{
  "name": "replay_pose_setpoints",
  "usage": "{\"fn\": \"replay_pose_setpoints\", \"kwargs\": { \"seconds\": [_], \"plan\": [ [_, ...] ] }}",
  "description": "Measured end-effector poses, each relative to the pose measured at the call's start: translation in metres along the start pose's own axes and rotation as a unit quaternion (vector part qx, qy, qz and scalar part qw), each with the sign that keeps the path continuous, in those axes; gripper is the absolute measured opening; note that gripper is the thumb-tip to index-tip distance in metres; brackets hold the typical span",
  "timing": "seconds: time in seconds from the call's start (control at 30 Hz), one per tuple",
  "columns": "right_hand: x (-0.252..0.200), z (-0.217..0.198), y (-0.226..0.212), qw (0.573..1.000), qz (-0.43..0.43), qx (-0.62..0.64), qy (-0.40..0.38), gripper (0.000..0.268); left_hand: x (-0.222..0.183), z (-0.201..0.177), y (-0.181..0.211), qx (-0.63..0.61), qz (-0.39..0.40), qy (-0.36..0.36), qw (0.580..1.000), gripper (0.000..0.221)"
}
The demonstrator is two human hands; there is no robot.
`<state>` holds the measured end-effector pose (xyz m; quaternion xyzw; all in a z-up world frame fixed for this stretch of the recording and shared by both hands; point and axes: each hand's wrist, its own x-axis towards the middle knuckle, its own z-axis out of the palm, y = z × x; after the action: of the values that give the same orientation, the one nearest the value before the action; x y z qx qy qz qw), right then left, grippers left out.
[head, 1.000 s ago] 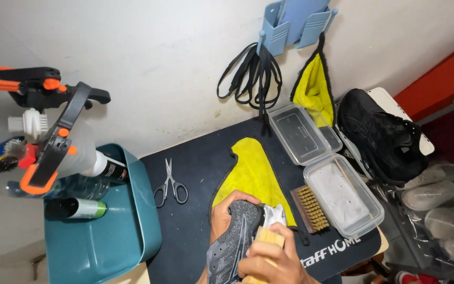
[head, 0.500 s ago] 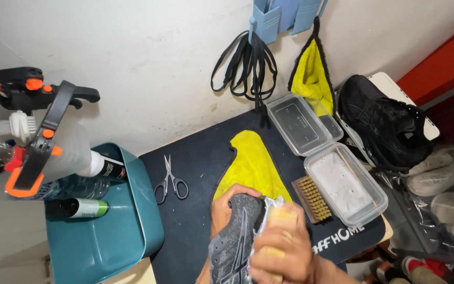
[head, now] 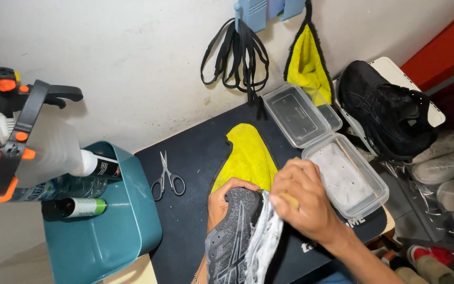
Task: The person is cleaning a sneaker by applying foam, scrubbing the surfaces with a brush, and wiping it down with a cloth.
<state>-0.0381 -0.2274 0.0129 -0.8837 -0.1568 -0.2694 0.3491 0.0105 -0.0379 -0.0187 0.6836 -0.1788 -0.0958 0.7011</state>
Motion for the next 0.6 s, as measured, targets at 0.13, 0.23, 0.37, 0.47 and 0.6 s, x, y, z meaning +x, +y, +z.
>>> {"fn": "replay_pose_setpoints", "kwargs": {
  "seconds": [0.13, 0.23, 0.37, 0.47, 0.6],
  "plan": [
    [0.016, -0.011, -0.027, 1.0, -0.002, 0.003, -0.028, 0.025, -0.001, -0.002, 0.003, -0.031, 0.009, 0.004, 0.999, 0.01],
    [0.02, -0.024, -0.044, 0.994, -0.077, 0.024, -0.068, 0.016, -0.003, -0.003, 0.004, -0.025, 0.008, -0.016, 1.0, 0.01],
    [0.009, -0.013, 0.0, 0.997, -0.047, 0.012, -0.062, 0.019, 0.0, -0.006, -0.02, -0.045, -0.012, -0.026, 0.999, 0.011],
    [0.017, -0.014, -0.017, 0.998, -0.012, 0.025, -0.051, 0.029, -0.002, -0.007, -0.015, -0.046, -0.004, -0.031, 0.998, 0.013],
    [0.016, -0.028, -0.067, 0.991, -0.086, 0.046, -0.096, 0.01, -0.002, -0.006, 0.001, -0.038, -0.021, -0.01, 0.999, 0.012]
  ]
}}
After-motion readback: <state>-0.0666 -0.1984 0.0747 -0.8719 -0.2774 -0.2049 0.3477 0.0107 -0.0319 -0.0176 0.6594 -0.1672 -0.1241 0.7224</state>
